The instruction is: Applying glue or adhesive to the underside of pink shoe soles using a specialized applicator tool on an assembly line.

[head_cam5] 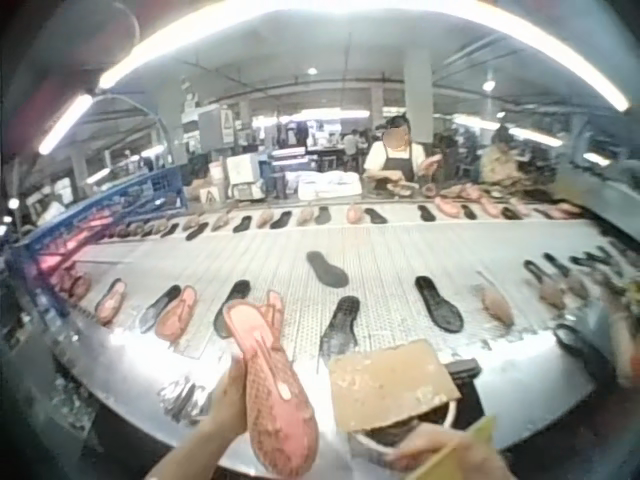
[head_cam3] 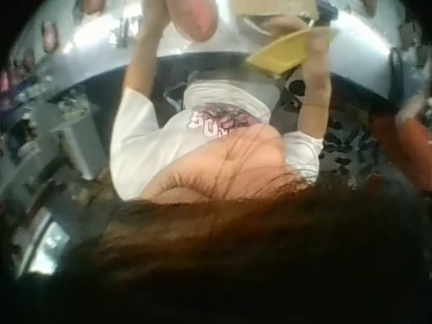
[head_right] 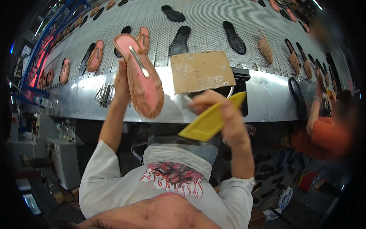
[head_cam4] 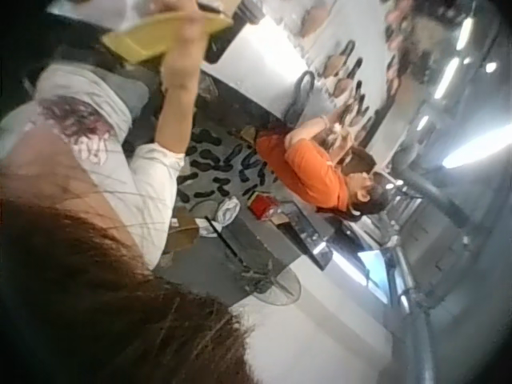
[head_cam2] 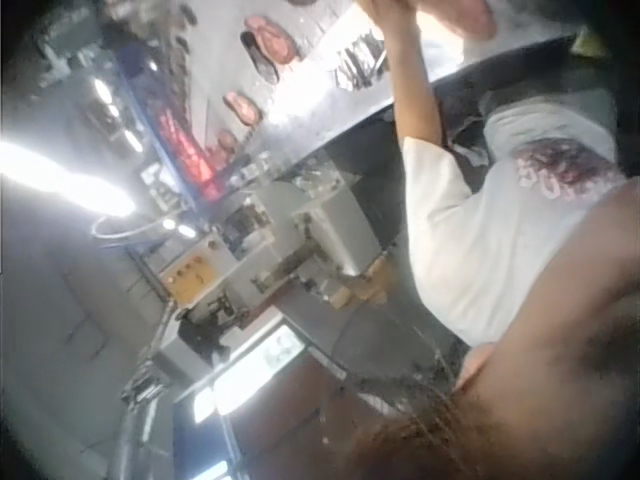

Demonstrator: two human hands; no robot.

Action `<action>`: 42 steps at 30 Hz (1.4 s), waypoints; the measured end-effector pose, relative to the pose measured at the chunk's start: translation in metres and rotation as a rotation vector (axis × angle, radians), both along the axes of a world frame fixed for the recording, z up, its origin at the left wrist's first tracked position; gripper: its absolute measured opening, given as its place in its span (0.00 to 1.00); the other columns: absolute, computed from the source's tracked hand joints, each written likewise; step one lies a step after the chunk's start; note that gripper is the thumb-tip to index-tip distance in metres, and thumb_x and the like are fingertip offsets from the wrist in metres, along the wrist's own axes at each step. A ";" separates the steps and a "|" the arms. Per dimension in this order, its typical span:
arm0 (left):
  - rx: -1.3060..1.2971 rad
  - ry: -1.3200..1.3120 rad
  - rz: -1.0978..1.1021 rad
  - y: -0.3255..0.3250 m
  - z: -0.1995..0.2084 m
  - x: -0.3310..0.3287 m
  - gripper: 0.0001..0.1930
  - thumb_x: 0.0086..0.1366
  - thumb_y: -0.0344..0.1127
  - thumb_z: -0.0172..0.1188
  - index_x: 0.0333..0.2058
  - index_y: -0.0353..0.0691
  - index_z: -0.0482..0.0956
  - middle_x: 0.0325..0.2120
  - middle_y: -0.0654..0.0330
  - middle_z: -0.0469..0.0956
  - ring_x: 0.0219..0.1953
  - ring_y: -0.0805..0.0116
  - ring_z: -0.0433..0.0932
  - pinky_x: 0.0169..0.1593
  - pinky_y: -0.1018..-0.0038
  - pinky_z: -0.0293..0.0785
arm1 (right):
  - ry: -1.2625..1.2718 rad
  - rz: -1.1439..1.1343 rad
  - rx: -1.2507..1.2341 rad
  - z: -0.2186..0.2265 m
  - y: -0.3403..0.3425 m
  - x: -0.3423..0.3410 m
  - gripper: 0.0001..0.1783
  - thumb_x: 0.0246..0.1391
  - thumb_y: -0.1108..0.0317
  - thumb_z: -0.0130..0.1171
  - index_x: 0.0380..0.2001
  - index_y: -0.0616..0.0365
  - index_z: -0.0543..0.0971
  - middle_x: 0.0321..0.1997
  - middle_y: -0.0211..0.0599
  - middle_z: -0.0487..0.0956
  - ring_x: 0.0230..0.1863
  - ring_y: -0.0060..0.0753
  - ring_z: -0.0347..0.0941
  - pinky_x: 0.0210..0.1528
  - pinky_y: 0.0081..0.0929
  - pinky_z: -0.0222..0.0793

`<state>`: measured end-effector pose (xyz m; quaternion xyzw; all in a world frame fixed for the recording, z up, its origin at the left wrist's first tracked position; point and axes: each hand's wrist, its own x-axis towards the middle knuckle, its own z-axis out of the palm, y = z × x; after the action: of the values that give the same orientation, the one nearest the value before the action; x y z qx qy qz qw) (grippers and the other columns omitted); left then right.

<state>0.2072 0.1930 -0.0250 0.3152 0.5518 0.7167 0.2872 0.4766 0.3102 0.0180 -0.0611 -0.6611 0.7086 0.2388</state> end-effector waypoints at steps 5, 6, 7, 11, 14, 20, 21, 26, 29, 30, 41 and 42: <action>-0.057 0.040 -0.206 0.107 0.036 -0.061 0.35 0.62 0.65 0.41 0.40 0.34 0.74 0.32 0.59 0.76 0.34 0.73 0.76 0.39 0.77 0.72 | -0.064 -0.617 -0.173 -0.035 0.107 0.089 0.34 0.62 0.44 0.29 0.41 0.64 0.74 0.26 0.37 0.74 0.23 0.21 0.70 0.23 0.14 0.66; -0.049 0.053 -0.231 0.137 0.030 -0.069 0.35 0.62 0.65 0.41 0.40 0.34 0.74 0.32 0.59 0.76 0.34 0.73 0.76 0.39 0.77 0.72 | -0.065 -0.793 -0.061 -0.056 0.128 0.097 0.29 0.63 0.47 0.33 0.45 0.62 0.72 0.27 0.37 0.75 0.22 0.20 0.71 0.21 0.13 0.65; -0.139 0.069 -0.179 0.166 0.022 -0.077 0.35 0.60 0.66 0.43 0.39 0.33 0.75 0.31 0.60 0.77 0.32 0.73 0.75 0.37 0.78 0.72 | -0.062 -0.964 0.051 -0.076 0.144 0.102 0.26 0.63 0.50 0.36 0.49 0.61 0.70 0.28 0.36 0.75 0.21 0.19 0.71 0.19 0.11 0.65; -0.323 0.101 -0.123 0.264 -0.026 -0.076 0.35 0.59 0.65 0.49 0.37 0.29 0.76 0.33 0.58 0.77 0.30 0.70 0.75 0.32 0.73 0.71 | -0.064 -0.986 0.027 -0.139 0.177 0.127 0.21 0.64 0.57 0.40 0.55 0.56 0.66 0.31 0.37 0.74 0.22 0.19 0.72 0.19 0.12 0.67; -0.431 0.099 -0.169 0.317 -0.060 -0.072 0.31 0.62 0.60 0.48 0.37 0.30 0.77 0.29 0.59 0.77 0.29 0.68 0.75 0.34 0.71 0.70 | -0.030 -1.058 -0.106 -0.139 0.176 0.125 0.21 0.63 0.57 0.40 0.55 0.55 0.65 0.33 0.38 0.74 0.22 0.18 0.72 0.20 0.12 0.69; -0.513 0.910 -0.204 0.369 -0.115 -0.094 0.36 0.63 0.61 0.39 0.33 0.23 0.73 0.26 0.34 0.75 0.35 0.39 0.75 0.40 0.57 0.67 | -0.012 -1.068 -0.184 -0.137 0.186 0.134 0.21 0.63 0.56 0.40 0.53 0.56 0.67 0.30 0.36 0.75 0.20 0.16 0.70 0.18 0.10 0.67; -0.476 0.986 -0.198 0.365 -0.115 -0.101 0.30 0.63 0.56 0.43 0.31 0.28 0.76 0.27 0.36 0.75 0.37 0.39 0.74 0.41 0.55 0.67 | -0.027 -1.043 -0.168 -0.137 0.185 0.132 0.20 0.63 0.56 0.41 0.52 0.56 0.67 0.30 0.35 0.75 0.19 0.16 0.70 0.18 0.10 0.66; -0.451 1.275 0.028 0.373 -0.067 -0.082 0.11 0.55 0.34 0.47 0.27 0.36 0.76 0.26 0.44 0.77 0.32 0.46 0.76 0.36 0.57 0.69 | -0.019 -1.068 -0.169 -0.138 0.185 0.140 0.21 0.63 0.54 0.40 0.51 0.57 0.69 0.27 0.35 0.75 0.17 0.15 0.69 0.16 0.09 0.64; -0.421 1.330 0.009 0.403 -0.039 -0.031 0.12 0.54 0.34 0.45 0.26 0.35 0.77 0.26 0.45 0.77 0.32 0.47 0.76 0.35 0.57 0.69 | 0.013 -1.060 -0.186 -0.141 0.186 0.142 0.21 0.63 0.54 0.39 0.50 0.58 0.69 0.27 0.34 0.75 0.16 0.14 0.69 0.16 0.08 0.64; -0.449 1.289 -0.005 0.414 -0.030 -0.008 0.14 0.55 0.36 0.44 0.26 0.36 0.78 0.26 0.44 0.77 0.31 0.45 0.76 0.37 0.58 0.69 | 0.018 -1.061 -0.202 -0.138 0.185 0.141 0.22 0.63 0.54 0.39 0.50 0.58 0.69 0.26 0.34 0.75 0.16 0.14 0.69 0.16 0.09 0.64; -0.681 0.650 -0.355 0.557 -0.089 0.136 0.27 0.53 0.55 0.60 0.41 0.35 0.77 0.43 0.45 0.75 0.45 0.55 0.73 0.49 0.63 0.64 | -0.122 -1.070 -0.211 -0.142 0.189 0.145 0.21 0.61 0.58 0.43 0.37 0.67 0.76 0.22 0.35 0.77 0.15 0.20 0.70 0.16 0.16 0.65; -0.690 0.501 -0.316 0.552 -0.087 0.144 0.24 0.52 0.54 0.61 0.35 0.37 0.80 0.42 0.48 0.76 0.44 0.58 0.74 0.49 0.65 0.64 | -0.122 -1.075 -0.204 -0.141 0.190 0.144 0.20 0.61 0.58 0.43 0.37 0.66 0.76 0.22 0.36 0.77 0.15 0.20 0.70 0.16 0.17 0.65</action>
<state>0.3507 0.7453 -0.1115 0.4450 0.7560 0.3398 0.3391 0.6208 0.5001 -0.1231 -0.4540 -0.4773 0.5424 0.5213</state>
